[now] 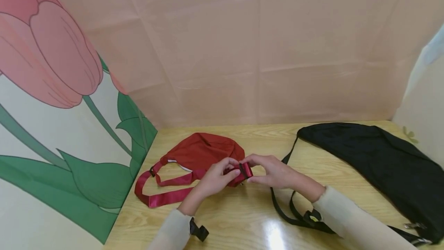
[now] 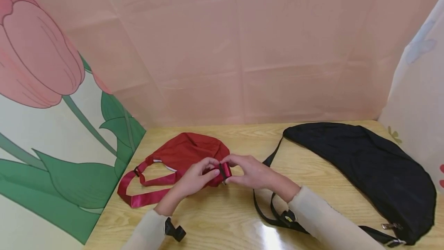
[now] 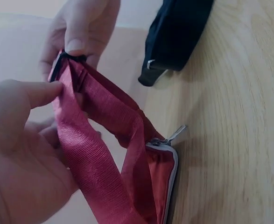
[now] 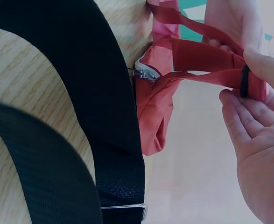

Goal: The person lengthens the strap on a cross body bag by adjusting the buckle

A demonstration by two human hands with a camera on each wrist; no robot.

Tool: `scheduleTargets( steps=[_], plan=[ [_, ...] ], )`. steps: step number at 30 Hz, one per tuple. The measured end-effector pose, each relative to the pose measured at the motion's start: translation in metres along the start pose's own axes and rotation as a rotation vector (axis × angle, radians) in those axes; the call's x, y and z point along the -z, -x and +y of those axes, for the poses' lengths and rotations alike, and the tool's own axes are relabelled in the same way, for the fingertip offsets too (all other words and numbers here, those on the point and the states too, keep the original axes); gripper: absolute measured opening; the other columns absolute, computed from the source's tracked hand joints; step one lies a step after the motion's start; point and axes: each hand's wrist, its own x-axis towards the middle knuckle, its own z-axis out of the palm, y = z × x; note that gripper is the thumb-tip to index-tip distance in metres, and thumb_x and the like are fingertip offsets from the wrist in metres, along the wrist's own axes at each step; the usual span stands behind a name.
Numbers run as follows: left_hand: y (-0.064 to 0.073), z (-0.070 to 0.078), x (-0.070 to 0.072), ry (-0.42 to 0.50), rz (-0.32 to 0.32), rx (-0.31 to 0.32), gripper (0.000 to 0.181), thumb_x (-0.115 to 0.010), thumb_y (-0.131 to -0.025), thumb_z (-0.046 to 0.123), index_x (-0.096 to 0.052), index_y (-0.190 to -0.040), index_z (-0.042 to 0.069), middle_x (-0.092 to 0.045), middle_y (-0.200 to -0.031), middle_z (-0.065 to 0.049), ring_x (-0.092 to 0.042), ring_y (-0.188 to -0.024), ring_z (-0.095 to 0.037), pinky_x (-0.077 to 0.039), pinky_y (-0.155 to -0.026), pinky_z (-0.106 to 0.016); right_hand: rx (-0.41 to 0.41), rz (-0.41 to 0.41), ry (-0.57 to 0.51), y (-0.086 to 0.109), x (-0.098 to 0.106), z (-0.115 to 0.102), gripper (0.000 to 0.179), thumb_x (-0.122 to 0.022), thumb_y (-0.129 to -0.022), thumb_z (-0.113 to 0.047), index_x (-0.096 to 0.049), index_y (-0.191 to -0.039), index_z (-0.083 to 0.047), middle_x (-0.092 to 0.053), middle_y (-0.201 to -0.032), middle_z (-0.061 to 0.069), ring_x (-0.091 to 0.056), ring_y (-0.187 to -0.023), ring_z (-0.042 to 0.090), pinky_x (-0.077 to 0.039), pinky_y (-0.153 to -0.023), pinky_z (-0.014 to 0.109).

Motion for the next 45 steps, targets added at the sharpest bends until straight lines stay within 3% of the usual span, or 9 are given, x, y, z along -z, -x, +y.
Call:
scheduleTargets(
  steps=[5,15,21,26,30,33,37,41,45],
  plan=[
    [0.000,-0.002,0.001,-0.044,-0.025,0.002,0.030,-0.055,-0.106,0.031,-0.065,-0.126,0.012,-0.070,-0.117,0.001,-0.062,-0.102,-0.013,-0.050,-0.088,-0.030,0.011,0.004,0.001,0.000,-0.001,0.000,0.047,-0.077,-0.092,-0.027,-0.059,-0.133,-0.016,-0.072,-0.119,-0.003,-0.068,-0.109,0.014,-0.055,-0.091,0.045],
    [0.001,-0.003,0.002,-0.083,0.059,-0.048,0.012,-0.064,-0.102,0.026,-0.067,-0.101,0.015,-0.061,-0.092,0.005,-0.053,-0.082,-0.009,-0.046,-0.072,-0.025,0.098,0.040,-0.044,-0.001,-0.003,0.003,0.046,-0.080,-0.089,-0.017,-0.059,-0.130,-0.011,-0.063,-0.124,-0.001,-0.066,-0.107,0.013,-0.056,-0.089,0.035],
    [0.002,-0.004,0.002,-0.088,0.048,-0.032,0.013,-0.063,-0.102,0.027,-0.065,-0.097,0.015,-0.057,-0.084,0.007,-0.050,-0.075,-0.008,-0.043,-0.066,-0.024,0.146,0.023,-0.091,0.000,0.001,0.004,0.044,-0.077,-0.091,-0.010,-0.060,-0.131,-0.010,-0.062,-0.123,0.004,-0.067,-0.103,0.014,-0.058,-0.085,0.039],
    [0.005,-0.002,0.000,-0.055,0.059,-0.031,0.014,-0.066,-0.100,0.028,-0.061,-0.109,0.017,-0.064,-0.091,0.008,-0.057,-0.084,-0.007,-0.046,-0.074,-0.026,0.125,0.028,-0.091,-0.001,0.003,0.004,0.045,-0.077,-0.089,-0.005,-0.062,-0.131,-0.010,-0.065,-0.119,0.005,-0.069,-0.100,0.016,-0.059,-0.084,0.037],
    [0.007,0.001,-0.004,-0.057,0.066,-0.064,0.042,-0.075,-0.093,0.033,-0.054,-0.128,0.021,-0.066,-0.114,0.007,-0.060,-0.104,-0.010,-0.049,-0.088,-0.029,0.100,0.041,-0.097,0.000,0.002,0.005,0.046,-0.078,-0.087,-0.004,-0.062,-0.130,-0.009,-0.068,-0.116,0.006,-0.071,-0.099,0.016,-0.059,-0.084,0.037],
    [0.007,0.004,-0.009,-0.108,0.090,-0.083,0.055,-0.079,-0.089,0.039,-0.052,-0.133,0.022,-0.063,-0.123,0.005,-0.059,-0.107,-0.012,-0.053,-0.084,-0.026,0.062,0.039,-0.125,0.000,0.001,0.005,0.044,-0.077,-0.090,-0.010,-0.061,-0.131,-0.008,-0.069,-0.116,0.006,-0.071,-0.099,0.016,-0.058,-0.086,0.036],
    [0.008,0.005,-0.015,-0.234,0.179,-0.128,0.055,-0.081,-0.087,0.038,-0.055,-0.132,0.019,-0.064,-0.124,0.002,-0.059,-0.108,-0.012,-0.054,-0.083,-0.025,0.010,0.026,-0.173,-0.001,0.000,0.004,0.042,-0.074,-0.094,-0.021,-0.060,-0.132,-0.009,-0.070,-0.118,0.006,-0.071,-0.101,0.015,-0.057,-0.089,0.036],
    [0.008,0.004,-0.019,-0.333,0.257,-0.204,0.053,-0.082,-0.086,0.033,-0.057,-0.130,0.017,-0.066,-0.119,0.000,-0.060,-0.105,-0.012,-0.054,-0.083,-0.029,-0.023,0.023,-0.203,0.000,-0.001,0.003,0.040,-0.073,-0.095,-0.022,-0.061,-0.130,-0.009,-0.070,-0.118,0.006,-0.071,-0.102,0.015,-0.056,-0.090,0.036],
    [0.008,0.002,-0.020,-0.369,0.288,-0.269,0.051,-0.082,-0.085,0.031,-0.058,-0.128,0.016,-0.066,-0.116,0.001,-0.060,-0.101,-0.011,-0.055,-0.081,-0.029,-0.017,0.023,-0.230,0.000,-0.001,0.004,0.037,-0.072,-0.095,-0.018,-0.060,-0.129,-0.008,-0.070,-0.118,0.007,-0.071,-0.103,0.016,-0.057,-0.090,0.037]
  ],
)
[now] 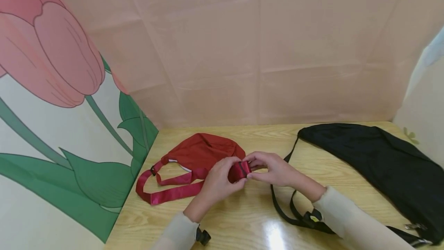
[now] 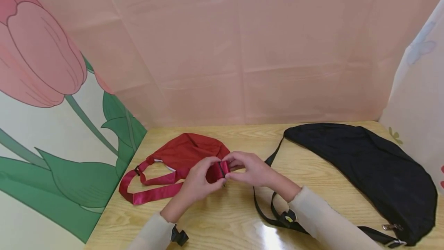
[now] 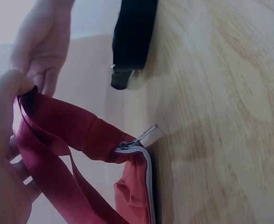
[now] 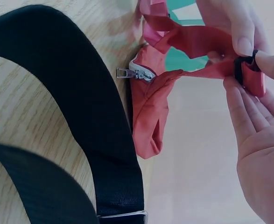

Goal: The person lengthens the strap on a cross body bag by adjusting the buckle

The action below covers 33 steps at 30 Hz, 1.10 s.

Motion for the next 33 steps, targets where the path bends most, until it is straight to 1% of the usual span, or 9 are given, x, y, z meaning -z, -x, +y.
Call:
scheduleTargets(
  steps=[2,6,10,13,19,23,25,28,33],
  plan=[
    [0.000,-0.001,-0.001,0.008,0.006,-0.009,0.051,-0.081,-0.084,0.030,-0.058,-0.128,0.016,-0.066,-0.115,0.001,-0.060,-0.099,-0.011,-0.055,-0.081,-0.029,0.011,0.003,-0.006,0.000,0.000,0.001,0.036,-0.072,-0.096,-0.016,-0.060,-0.129,-0.007,-0.069,-0.118,0.008,-0.071,-0.103,0.017,-0.057,-0.089,0.037],
    [0.001,-0.002,-0.001,0.030,0.010,0.004,0.052,-0.080,-0.084,0.028,-0.057,-0.129,0.016,-0.065,-0.116,0.001,-0.060,-0.101,-0.010,-0.055,-0.083,-0.030,0.014,0.031,0.003,0.003,0.002,0.004,0.034,-0.071,-0.096,-0.013,-0.060,-0.128,-0.009,-0.068,-0.118,0.007,-0.071,-0.103,0.018,-0.057,-0.088,0.041],
    [0.002,-0.003,0.000,0.014,0.028,-0.007,0.052,-0.081,-0.084,0.026,-0.058,-0.129,0.014,-0.066,-0.116,0.000,-0.060,-0.100,-0.011,-0.055,-0.082,-0.030,0.016,0.054,0.029,0.005,0.005,0.006,0.034,-0.071,-0.095,-0.009,-0.061,-0.128,-0.012,-0.067,-0.118,0.004,-0.070,-0.103,0.019,-0.057,-0.087,0.042],
    [0.002,-0.003,0.001,-0.008,0.033,-0.026,0.052,-0.082,-0.083,0.024,-0.060,-0.129,0.013,-0.066,-0.113,-0.002,-0.059,-0.097,-0.011,-0.054,-0.078,-0.028,0.044,0.042,0.076,0.005,0.007,0.005,0.038,-0.072,-0.094,-0.009,-0.060,-0.130,-0.014,-0.065,-0.121,0.001,-0.068,-0.105,0.017,-0.057,-0.088,0.041],
    [0.001,-0.002,0.002,-0.046,0.034,-0.086,0.051,-0.083,-0.083,0.024,-0.061,-0.127,0.011,-0.067,-0.109,0.000,-0.056,-0.090,-0.010,-0.051,-0.071,-0.022,0.129,0.010,0.220,-0.001,0.007,-0.001,0.041,-0.077,-0.092,-0.020,-0.061,-0.131,-0.016,-0.062,-0.127,-0.004,-0.060,-0.112,0.013,-0.055,-0.090,0.035],
    [0.001,-0.001,0.003,-0.065,0.041,-0.110,0.052,-0.083,-0.082,0.026,-0.061,-0.126,0.011,-0.068,-0.109,0.001,-0.055,-0.089,-0.010,-0.049,-0.072,-0.023,0.156,0.017,0.253,-0.001,0.007,-0.002,0.039,-0.078,-0.091,-0.018,-0.064,-0.127,-0.017,-0.063,-0.125,-0.005,-0.060,-0.110,0.012,-0.055,-0.088,0.036],
    [0.001,-0.001,0.004,-0.072,0.040,-0.108,0.051,-0.083,-0.082,0.026,-0.061,-0.126,0.011,-0.068,-0.110,0.001,-0.056,-0.090,-0.010,-0.049,-0.073,-0.025,0.151,0.025,0.256,0.000,0.008,-0.001,0.039,-0.079,-0.090,-0.018,-0.065,-0.127,-0.018,-0.063,-0.124,-0.005,-0.061,-0.109,0.011,-0.055,-0.088,0.039],
    [0.002,-0.001,0.005,-0.075,0.031,-0.077,0.052,-0.082,-0.081,0.027,-0.060,-0.126,0.012,-0.068,-0.110,0.001,-0.057,-0.088,-0.010,-0.049,-0.075,-0.027,0.127,0.037,0.276,0.003,0.011,0.000,0.040,-0.079,-0.090,-0.021,-0.066,-0.127,-0.020,-0.062,-0.124,-0.007,-0.061,-0.109,0.011,-0.055,-0.087,0.042],
    [0.004,0.001,0.008,-0.062,-0.007,-0.015,0.054,-0.083,-0.083,0.029,-0.060,-0.128,0.013,-0.068,-0.110,0.000,-0.058,-0.083,-0.010,-0.049,-0.069,-0.024,0.076,0.024,0.298,0.004,0.014,-0.002,0.040,-0.079,-0.090,-0.023,-0.066,-0.127,-0.020,-0.061,-0.124,-0.007,-0.059,-0.109,0.009,-0.055,-0.088,0.040]
  ],
)
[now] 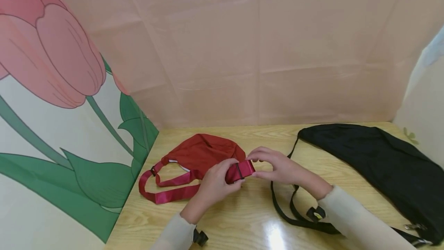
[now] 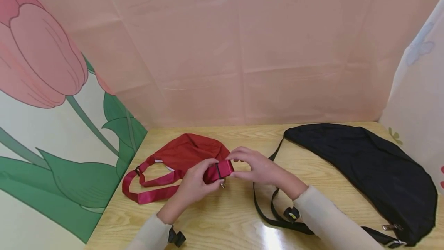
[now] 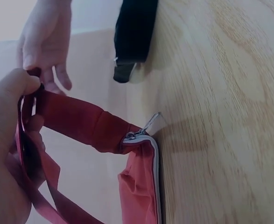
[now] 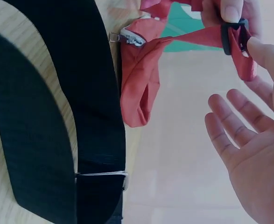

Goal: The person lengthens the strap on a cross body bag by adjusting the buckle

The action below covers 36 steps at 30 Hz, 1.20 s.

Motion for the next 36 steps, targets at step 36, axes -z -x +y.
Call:
scheduleTargets(
  steps=[36],
  plan=[
    [0.001,0.001,-0.004,-0.057,0.028,-0.077,0.055,-0.083,-0.081,0.024,-0.058,-0.128,0.009,-0.068,-0.116,-0.004,-0.063,-0.079,-0.010,-0.053,-0.067,-0.021,-0.019,-0.061,0.048,-0.003,0.006,-0.012,0.036,-0.078,-0.091,-0.020,-0.063,-0.124,-0.017,-0.061,-0.123,-0.006,-0.059,-0.109,0.010,-0.054,-0.091,0.036]
  ],
)
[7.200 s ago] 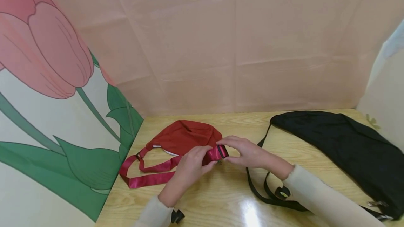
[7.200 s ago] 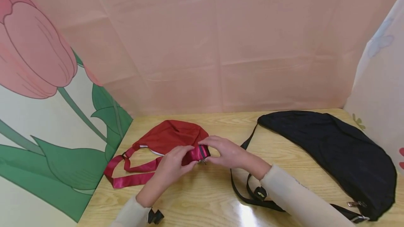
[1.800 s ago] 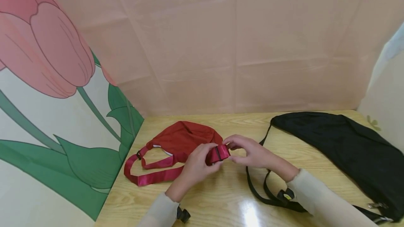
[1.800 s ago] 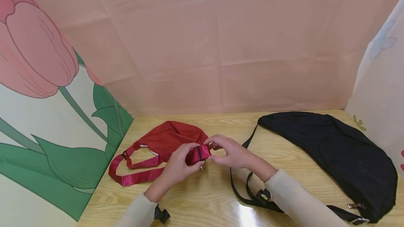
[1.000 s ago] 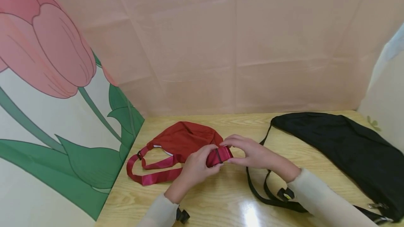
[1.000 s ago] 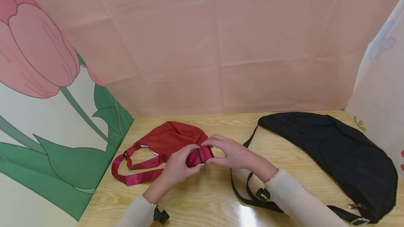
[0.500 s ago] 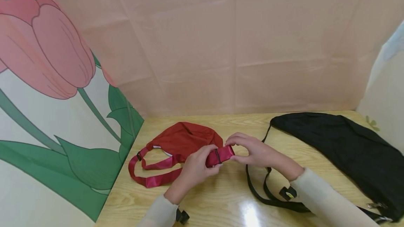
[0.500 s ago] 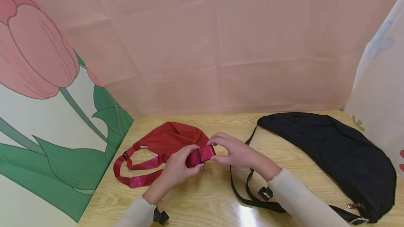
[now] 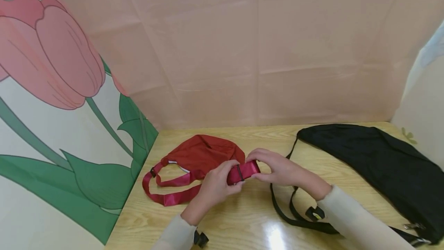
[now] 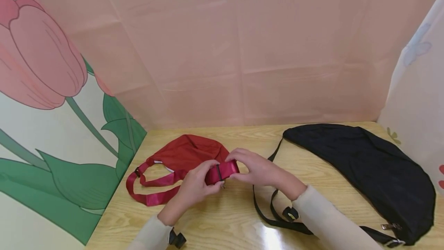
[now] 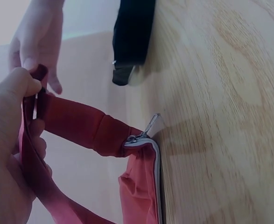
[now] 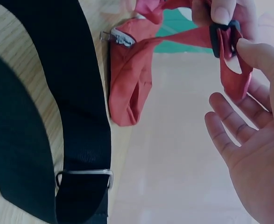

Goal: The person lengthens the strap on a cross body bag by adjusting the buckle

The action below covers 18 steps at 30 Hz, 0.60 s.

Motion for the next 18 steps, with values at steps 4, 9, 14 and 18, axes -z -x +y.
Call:
scheduleTargets(
  steps=[4,9,14,18],
  plan=[
    [0.0003,0.0004,0.0012,0.003,-0.001,0.021,0.055,-0.082,-0.080,0.025,-0.059,-0.128,0.010,-0.067,-0.116,-0.003,-0.061,-0.078,-0.009,-0.052,-0.067,-0.021,-0.030,0.006,-0.006,0.0034,0.0038,0.0021,0.037,-0.078,-0.090,-0.016,-0.062,-0.123,-0.016,-0.061,-0.121,-0.006,-0.059,-0.106,0.009,-0.054,-0.088,0.035],
    [0.0000,0.0010,0.0010,0.008,-0.006,0.022,0.054,-0.081,-0.080,0.023,-0.058,-0.127,0.010,-0.067,-0.115,-0.002,-0.060,-0.076,-0.009,-0.051,-0.066,-0.020,-0.023,0.007,-0.012,0.0024,0.0018,0.0016,0.042,-0.079,-0.090,-0.017,-0.061,-0.128,-0.016,-0.062,-0.123,-0.005,-0.058,-0.108,0.010,-0.054,-0.089,0.035],
    [-0.0003,0.0011,-0.0002,0.016,-0.017,0.025,0.054,-0.081,-0.079,0.022,-0.058,-0.127,0.011,-0.066,-0.113,-0.001,-0.061,-0.077,-0.009,-0.051,-0.066,-0.020,0.027,-0.001,0.017,-0.0024,-0.0035,-0.0011,0.041,-0.078,-0.091,-0.021,-0.063,-0.128,-0.015,-0.063,-0.123,-0.003,-0.058,-0.111,0.013,-0.054,-0.089,0.035],
    [0.0000,0.0013,-0.0002,0.018,-0.026,0.036,0.054,-0.080,-0.079,0.023,-0.058,-0.127,0.011,-0.066,-0.113,0.000,-0.060,-0.076,-0.009,-0.050,-0.065,-0.020,0.026,0.007,0.035,-0.0026,-0.0051,-0.0016,0.037,-0.078,-0.091,-0.024,-0.065,-0.125,-0.015,-0.064,-0.120,-0.005,-0.058,-0.109,0.012,-0.054,-0.088,0.034]
  ],
)
